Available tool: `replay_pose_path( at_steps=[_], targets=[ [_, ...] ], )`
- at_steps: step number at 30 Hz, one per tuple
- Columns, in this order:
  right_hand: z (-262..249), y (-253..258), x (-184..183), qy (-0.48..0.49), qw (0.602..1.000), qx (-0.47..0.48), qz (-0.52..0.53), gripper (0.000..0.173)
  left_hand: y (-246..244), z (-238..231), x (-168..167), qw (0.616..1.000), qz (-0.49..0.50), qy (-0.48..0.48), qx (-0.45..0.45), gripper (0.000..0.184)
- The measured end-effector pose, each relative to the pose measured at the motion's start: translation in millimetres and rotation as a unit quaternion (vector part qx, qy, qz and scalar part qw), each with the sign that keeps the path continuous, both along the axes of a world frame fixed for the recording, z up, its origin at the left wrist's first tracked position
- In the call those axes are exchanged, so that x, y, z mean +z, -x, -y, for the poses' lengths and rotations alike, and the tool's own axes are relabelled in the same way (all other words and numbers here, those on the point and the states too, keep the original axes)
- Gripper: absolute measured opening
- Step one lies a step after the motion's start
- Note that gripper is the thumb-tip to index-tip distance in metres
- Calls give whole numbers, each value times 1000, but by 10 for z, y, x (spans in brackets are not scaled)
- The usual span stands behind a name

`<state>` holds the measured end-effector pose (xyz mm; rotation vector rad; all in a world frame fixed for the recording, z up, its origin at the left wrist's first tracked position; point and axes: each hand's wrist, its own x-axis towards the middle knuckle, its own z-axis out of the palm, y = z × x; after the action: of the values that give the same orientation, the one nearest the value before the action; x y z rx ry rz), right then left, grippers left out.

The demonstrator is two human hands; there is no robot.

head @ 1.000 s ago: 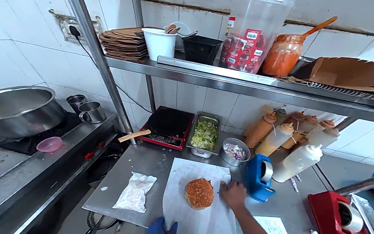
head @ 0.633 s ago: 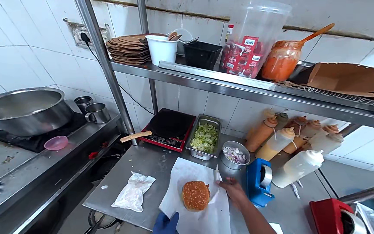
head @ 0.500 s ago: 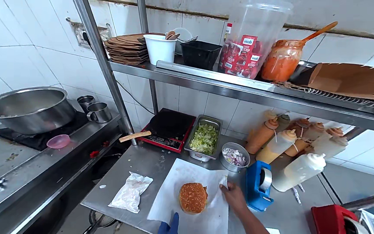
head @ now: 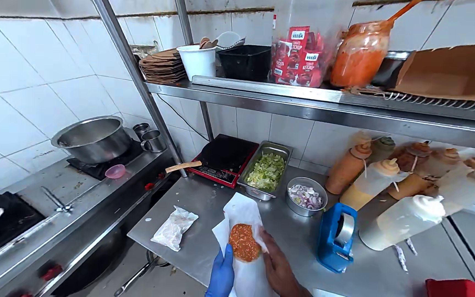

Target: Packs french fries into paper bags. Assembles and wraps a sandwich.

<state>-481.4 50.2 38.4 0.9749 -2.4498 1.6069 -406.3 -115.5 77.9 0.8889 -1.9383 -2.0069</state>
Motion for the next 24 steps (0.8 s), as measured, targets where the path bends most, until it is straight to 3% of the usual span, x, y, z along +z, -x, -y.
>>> replay_pose_path(
  at_steps=[4, 8, 10, 12, 15, 17, 20, 22, 24],
  targets=[
    [156, -95, -29, -160, 983, -24, -85, 64, 99, 10, -113, 997, 16, 65, -47, 47],
    [292, -78, 116, -250, 960, -58, -113, 64, 135, 8, 87, 993, 52, 81, -70, 47],
    [330, -48, 209, -221, 970, -79, -63, 59, 125, 47, 19, 994, 33, 81, -70, 47],
    [368, -21, 240, -132, 984, -122, -15, 50, 108, 83, -121, 994, 2, 83, -72, 46],
    [420, -81, 193, -66, 987, -145, -27, 45, 94, 116, -119, 992, -21, 88, -93, 45],
    [429, -152, 106, -153, 981, -103, -63, 50, 88, 155, -22, 988, -19, 99, -121, 48],
    [461, -210, 27, -311, 944, -81, -82, 62, 68, 161, -164, 981, -68, 152, -102, 48],
    [480, -195, 77, -346, 930, -79, -94, 64, 79, 113, 208, 972, -13, 191, -139, 43],
    [464, -190, 123, -330, 938, -64, -90, 56, 137, 7, 945, 940, 104, 215, -246, 43]
  ],
)
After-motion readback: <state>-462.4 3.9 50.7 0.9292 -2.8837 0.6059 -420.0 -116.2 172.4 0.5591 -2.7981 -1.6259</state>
